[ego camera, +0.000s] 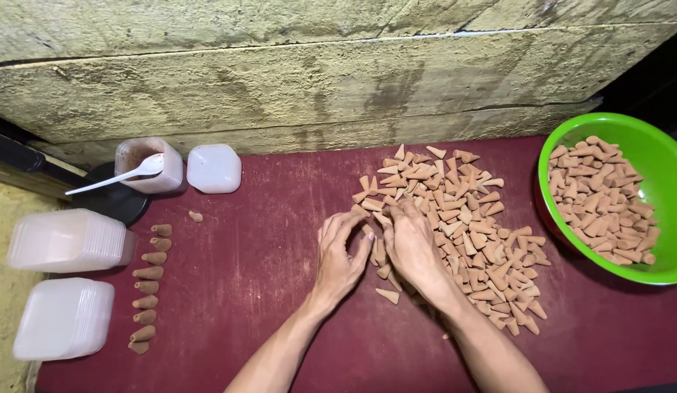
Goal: Sorting and lining up incense cones on a table for inspection or packaging.
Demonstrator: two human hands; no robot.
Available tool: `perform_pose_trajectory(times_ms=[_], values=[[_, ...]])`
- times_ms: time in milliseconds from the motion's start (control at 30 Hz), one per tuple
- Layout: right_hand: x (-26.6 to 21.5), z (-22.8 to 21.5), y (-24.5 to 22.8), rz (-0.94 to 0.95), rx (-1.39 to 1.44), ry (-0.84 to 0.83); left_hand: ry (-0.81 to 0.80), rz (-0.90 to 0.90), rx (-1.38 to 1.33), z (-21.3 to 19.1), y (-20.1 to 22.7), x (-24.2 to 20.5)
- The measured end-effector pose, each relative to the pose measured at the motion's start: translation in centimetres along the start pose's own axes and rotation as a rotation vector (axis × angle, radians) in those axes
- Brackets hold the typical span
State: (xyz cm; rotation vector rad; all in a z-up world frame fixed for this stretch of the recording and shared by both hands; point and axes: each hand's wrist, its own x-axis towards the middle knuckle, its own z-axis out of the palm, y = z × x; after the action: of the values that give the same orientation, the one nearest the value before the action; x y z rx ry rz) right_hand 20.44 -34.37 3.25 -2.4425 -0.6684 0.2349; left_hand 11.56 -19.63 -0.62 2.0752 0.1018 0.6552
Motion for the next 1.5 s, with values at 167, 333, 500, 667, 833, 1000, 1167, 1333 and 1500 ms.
perform_pose_trajectory(times_ms=[167, 333, 500, 667, 833, 1000, 1167, 1333, 1500], values=[[-1.2, -1.4, -2.5, -0.012, 0.155, -0.022, 0.013, -0.107, -0.309, 0.1, 1.4, -0.1], [-1.4, -1.4, -2.8, -0.003, 0.344, 0.005, 0.044, -0.298, -0.603, 0.4, 1.1, 0.0], [-2.2, -1.1, -4.6, 0.027, 0.653, 0.09, 0.089, -0.304, -0.446, -2.0, 2.1, 1.3], [-1.8, -1.0, -6.5, 0.004, 0.88, 0.031, 0.032, -0.35, -0.457, -4.4, 1.4, 1.8], [0.3, 2.7, -6.8, -0.036, 0.956, -0.063, -0.013, -0.41, -0.494, -7.6, -1.5, 1.1], [1.4, 6.6, -10.8, -0.016, 0.965, -0.207, -0.049, -0.362, -0.422, -13.6, -3.2, -0.1], [3.2, 11.5, -16.0, -0.14, 0.896, -0.212, 0.193, -0.304, -0.125, -18.6, -4.0, -1.6], [5.2, 15.2, -20.1, -0.25, 0.822, -0.195, 0.451, -0.274, 0.095, -20.4, -5.3, -2.6], [6.4, 17.9, -21.8, -0.379, 0.587, -0.139, 0.619, -0.329, 0.25, -20.6, -8.7, -3.5]])
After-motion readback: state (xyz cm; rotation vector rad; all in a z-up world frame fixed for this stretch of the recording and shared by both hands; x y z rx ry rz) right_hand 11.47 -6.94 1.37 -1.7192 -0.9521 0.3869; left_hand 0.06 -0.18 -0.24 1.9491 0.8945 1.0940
